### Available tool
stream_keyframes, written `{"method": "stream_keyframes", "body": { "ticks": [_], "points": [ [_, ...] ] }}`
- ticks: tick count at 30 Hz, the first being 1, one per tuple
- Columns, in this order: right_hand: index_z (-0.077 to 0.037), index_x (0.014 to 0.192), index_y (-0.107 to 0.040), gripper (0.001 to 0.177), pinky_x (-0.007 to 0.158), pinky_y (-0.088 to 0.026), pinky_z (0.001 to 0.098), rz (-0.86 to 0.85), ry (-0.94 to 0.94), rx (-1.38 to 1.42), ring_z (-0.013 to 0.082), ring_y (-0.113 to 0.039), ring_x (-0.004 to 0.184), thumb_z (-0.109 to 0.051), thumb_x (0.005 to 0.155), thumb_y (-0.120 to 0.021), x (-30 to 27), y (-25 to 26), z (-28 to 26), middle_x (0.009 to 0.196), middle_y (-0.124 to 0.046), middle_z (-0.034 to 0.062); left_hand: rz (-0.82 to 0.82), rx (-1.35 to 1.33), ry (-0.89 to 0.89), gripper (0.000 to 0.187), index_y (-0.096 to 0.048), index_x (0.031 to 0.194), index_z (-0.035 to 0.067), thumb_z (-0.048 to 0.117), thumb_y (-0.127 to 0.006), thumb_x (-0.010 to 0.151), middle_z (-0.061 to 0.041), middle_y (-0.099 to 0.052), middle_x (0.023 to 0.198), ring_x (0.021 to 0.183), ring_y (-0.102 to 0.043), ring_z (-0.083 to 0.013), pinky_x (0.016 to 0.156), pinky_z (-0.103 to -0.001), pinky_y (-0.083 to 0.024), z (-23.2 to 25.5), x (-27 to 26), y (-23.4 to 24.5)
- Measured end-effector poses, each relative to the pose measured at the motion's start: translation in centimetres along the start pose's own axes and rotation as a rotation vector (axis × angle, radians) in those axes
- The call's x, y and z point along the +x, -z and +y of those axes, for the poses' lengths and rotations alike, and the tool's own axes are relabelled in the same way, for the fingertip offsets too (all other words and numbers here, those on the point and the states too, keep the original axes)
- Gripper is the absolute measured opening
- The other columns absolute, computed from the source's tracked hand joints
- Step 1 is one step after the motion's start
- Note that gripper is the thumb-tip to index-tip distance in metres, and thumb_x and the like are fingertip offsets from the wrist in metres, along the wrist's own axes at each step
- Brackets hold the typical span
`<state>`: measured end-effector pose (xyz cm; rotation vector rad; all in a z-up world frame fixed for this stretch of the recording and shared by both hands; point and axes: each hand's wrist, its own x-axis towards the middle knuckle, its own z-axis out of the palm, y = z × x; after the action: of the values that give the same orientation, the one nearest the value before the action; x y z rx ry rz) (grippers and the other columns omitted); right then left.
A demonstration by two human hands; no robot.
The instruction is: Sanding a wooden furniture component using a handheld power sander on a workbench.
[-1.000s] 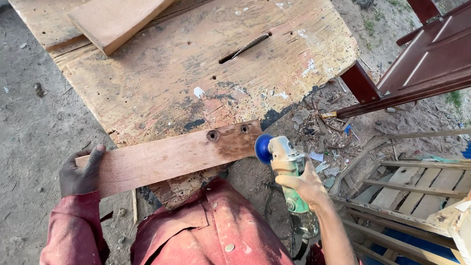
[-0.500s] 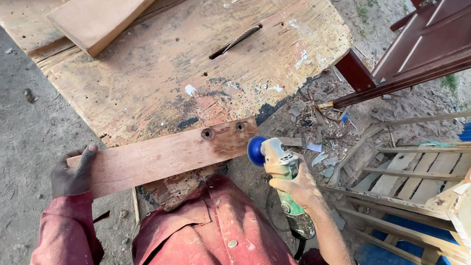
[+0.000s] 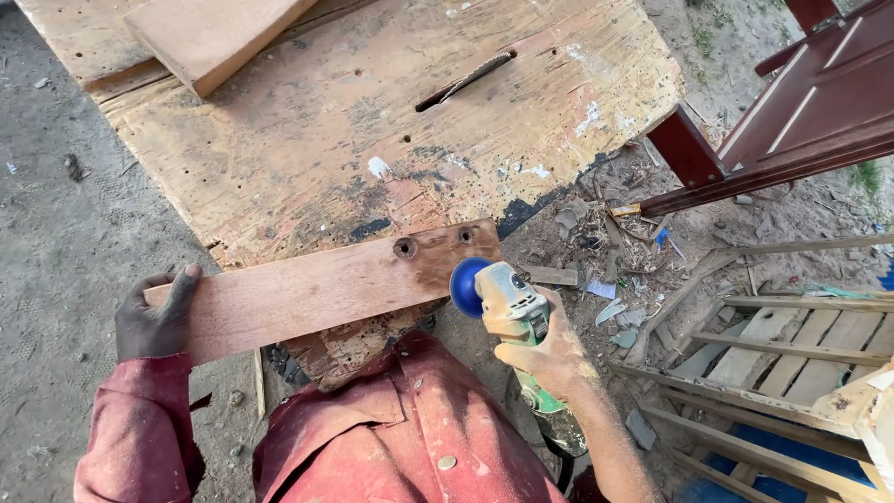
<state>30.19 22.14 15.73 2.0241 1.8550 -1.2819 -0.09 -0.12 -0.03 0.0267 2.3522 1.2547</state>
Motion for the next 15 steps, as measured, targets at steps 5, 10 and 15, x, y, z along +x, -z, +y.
{"method": "stream_keyframes", "body": {
  "ticks": [5, 10, 15],
  "points": [
    [-0.021, 0.118, -0.032, 0.080, 0.070, -0.044, 0.0269, -0.098, 0.104, -0.075, 0.0151, -0.056, 0.084, -0.017, 0.045, -0.062, -1.0, -1.6, -1.3, 0.097, -0.057, 0.0013, 0.006, -0.010, -0.002, 0.037, -0.054, 0.081, 0.015, 0.050, -0.064, 0.073, 0.002, -0.051, 0.074, 0.065, -0.046, -0.0099, 0.055, -0.026, -0.037, 0.1, -0.3, 0.0],
    [-0.023, 0.123, -0.022, 0.079, 0.065, -0.055, 0.0299, -0.257, 0.284, -0.292, 0.0224, -0.060, 0.078, -0.015, 0.053, -0.060, -3.5, -3.8, -4.0, 0.102, -0.055, 0.0078, 0.006, 0.010, -0.003, 0.036, -0.055, 0.082, 0.017, 0.051, -0.064, 0.074, 0.003, -0.051, 0.072, 0.063, -0.047, -0.0094, 0.053, -0.026, -0.037, -0.2, 0.0, -0.2],
    [-0.019, 0.124, -0.020, 0.080, 0.067, -0.054, 0.0310, -0.216, 0.270, -0.296, 0.0213, -0.059, 0.084, -0.016, 0.053, -0.057, -2.7, -3.1, -3.5, 0.105, -0.053, 0.0070, -0.008, -0.087, 0.000, 0.037, -0.052, 0.082, 0.015, 0.048, -0.065, 0.072, 0.000, -0.051, 0.075, 0.064, -0.047, -0.0111, 0.053, -0.026, -0.038, 0.1, -0.2, 0.0]
  ]
}}
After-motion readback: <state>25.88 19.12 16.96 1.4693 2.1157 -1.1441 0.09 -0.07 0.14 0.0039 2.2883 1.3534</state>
